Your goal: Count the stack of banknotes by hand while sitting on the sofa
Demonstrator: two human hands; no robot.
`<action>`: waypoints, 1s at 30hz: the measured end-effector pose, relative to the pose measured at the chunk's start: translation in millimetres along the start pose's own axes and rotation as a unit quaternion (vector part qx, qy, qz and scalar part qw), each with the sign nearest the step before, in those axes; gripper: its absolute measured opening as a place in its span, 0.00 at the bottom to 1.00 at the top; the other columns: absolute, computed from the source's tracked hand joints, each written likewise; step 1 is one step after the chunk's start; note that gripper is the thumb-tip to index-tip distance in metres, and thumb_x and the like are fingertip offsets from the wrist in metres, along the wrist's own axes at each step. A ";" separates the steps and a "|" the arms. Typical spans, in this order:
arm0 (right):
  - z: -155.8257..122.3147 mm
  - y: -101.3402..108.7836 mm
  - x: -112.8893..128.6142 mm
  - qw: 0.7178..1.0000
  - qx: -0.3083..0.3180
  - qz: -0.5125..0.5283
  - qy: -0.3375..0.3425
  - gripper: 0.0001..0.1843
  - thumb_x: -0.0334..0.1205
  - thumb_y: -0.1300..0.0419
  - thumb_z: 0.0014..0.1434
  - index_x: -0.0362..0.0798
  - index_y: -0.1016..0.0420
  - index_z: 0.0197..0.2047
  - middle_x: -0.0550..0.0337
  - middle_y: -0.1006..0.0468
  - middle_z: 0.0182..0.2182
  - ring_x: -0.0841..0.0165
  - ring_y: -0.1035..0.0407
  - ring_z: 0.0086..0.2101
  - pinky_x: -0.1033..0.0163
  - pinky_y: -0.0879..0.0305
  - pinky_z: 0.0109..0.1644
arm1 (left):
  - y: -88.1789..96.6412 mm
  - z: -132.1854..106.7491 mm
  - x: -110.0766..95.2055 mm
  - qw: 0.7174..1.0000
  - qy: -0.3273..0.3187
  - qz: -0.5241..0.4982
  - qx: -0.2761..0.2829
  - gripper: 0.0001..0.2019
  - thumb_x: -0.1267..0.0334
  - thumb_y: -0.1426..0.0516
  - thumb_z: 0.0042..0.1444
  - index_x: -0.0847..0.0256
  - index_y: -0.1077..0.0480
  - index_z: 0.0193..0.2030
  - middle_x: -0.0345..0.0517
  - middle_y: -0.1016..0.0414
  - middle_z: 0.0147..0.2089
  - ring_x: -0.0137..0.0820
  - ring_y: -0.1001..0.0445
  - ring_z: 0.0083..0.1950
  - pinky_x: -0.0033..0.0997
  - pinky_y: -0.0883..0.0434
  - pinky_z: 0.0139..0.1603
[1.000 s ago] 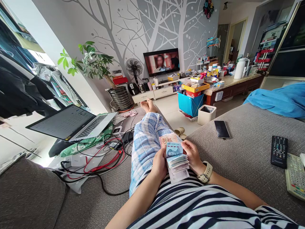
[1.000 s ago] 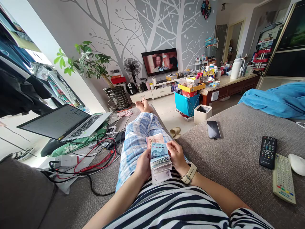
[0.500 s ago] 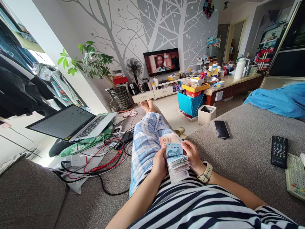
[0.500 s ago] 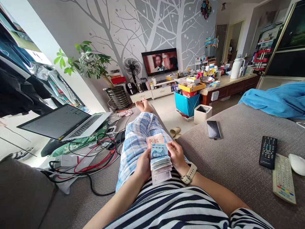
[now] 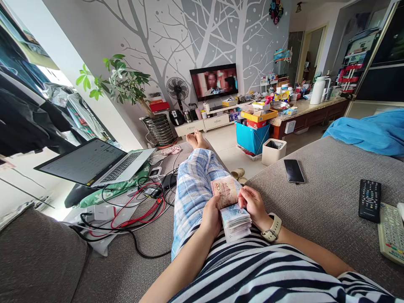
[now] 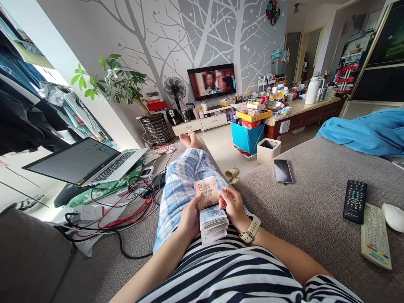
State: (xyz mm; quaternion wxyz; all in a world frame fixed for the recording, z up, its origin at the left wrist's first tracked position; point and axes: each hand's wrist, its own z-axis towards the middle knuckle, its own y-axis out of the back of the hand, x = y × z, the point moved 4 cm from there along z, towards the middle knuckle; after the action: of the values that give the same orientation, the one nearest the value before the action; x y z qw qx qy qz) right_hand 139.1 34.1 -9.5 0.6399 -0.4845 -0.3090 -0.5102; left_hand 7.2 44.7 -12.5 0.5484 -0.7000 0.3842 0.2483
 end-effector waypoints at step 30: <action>-0.6 3.1 14.2 0.997 -0.038 -0.059 0.021 0.18 0.48 0.43 0.59 0.48 0.39 0.23 0.68 0.41 0.19 0.72 0.48 0.22 0.65 0.49 0.28 | -3.9 -4.2 -2.4 0.999 0.009 0.023 0.023 0.15 0.63 0.43 0.49 0.68 0.26 0.42 0.55 0.20 0.39 0.43 0.22 0.41 0.43 0.26 0.45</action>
State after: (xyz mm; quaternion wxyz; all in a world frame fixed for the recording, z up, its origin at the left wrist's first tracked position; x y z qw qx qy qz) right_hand 146.0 28.6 2.0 0.5962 -0.4786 -0.3040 -0.5684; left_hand 8.7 41.7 -7.3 0.5552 -0.6804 0.4104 0.2458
